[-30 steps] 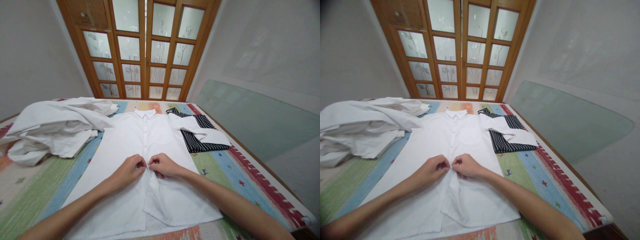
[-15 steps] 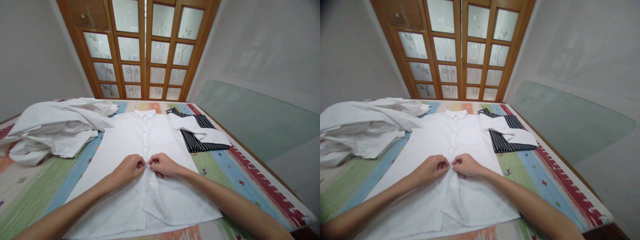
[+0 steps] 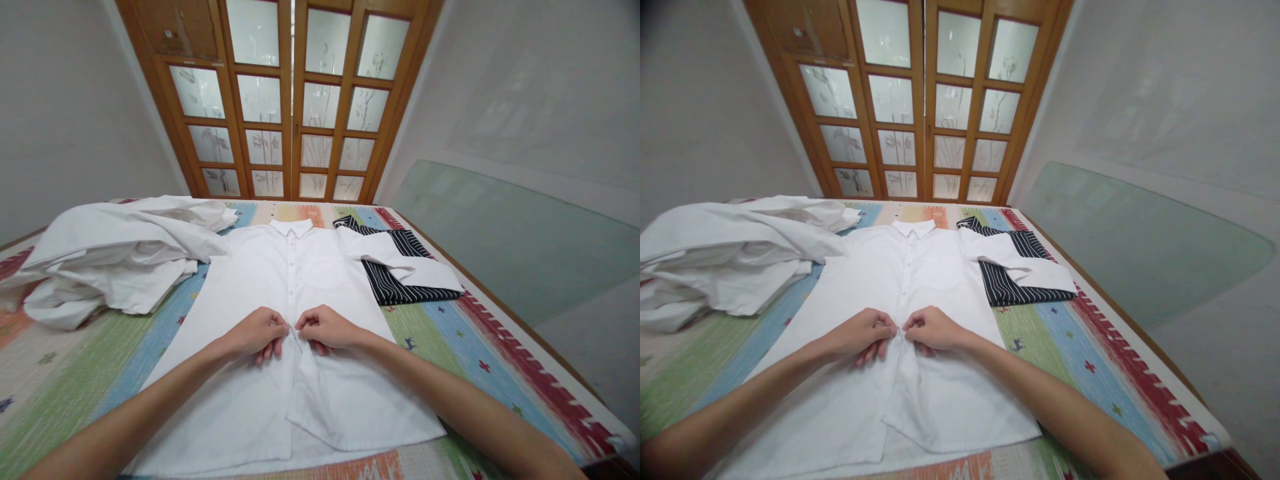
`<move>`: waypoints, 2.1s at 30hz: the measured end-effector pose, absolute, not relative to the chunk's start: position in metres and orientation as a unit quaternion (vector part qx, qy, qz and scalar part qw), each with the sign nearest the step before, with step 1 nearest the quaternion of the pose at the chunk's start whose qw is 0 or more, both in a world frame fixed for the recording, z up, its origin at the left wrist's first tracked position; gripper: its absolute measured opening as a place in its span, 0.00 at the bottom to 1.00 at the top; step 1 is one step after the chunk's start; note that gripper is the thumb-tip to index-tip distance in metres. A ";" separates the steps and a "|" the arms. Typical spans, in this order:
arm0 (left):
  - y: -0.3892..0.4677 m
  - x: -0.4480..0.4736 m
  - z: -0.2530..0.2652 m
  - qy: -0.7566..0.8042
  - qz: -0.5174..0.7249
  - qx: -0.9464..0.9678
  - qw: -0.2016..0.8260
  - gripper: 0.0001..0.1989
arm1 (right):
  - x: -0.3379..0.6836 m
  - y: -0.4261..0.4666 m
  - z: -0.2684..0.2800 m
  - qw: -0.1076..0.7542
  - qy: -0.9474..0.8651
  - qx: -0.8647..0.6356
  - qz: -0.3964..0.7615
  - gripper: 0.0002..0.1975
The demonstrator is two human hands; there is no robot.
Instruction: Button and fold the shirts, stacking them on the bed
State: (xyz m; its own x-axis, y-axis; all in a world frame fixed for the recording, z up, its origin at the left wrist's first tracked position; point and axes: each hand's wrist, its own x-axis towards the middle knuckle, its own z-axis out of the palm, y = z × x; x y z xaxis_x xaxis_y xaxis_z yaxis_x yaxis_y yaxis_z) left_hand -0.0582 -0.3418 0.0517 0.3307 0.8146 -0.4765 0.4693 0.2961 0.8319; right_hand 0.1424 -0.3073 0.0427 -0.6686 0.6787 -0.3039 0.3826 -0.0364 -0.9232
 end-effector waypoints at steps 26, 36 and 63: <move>-0.356 -0.049 0.066 0.595 0.189 0.685 0.376 0.14 | 0.134 -0.318 0.037 0.195 -0.709 -0.388 0.556 0.03; -0.353 -0.048 0.061 0.600 0.219 0.680 0.359 0.13 | 0.132 -0.320 0.041 0.193 -0.708 -0.400 0.549 0.05; -0.355 -0.043 0.048 0.616 0.321 0.516 0.502 0.03 | 0.129 -0.320 0.049 0.168 -0.752 -0.416 0.483 0.04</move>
State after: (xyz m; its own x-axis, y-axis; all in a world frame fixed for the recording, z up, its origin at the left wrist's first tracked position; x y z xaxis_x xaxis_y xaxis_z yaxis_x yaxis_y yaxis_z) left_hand -0.0434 -0.3546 0.0476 0.0359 0.9572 -0.2873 0.3139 0.2621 0.9126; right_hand 0.1294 -0.3196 0.0486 -0.5977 0.7878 -0.1486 0.4624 0.1874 -0.8666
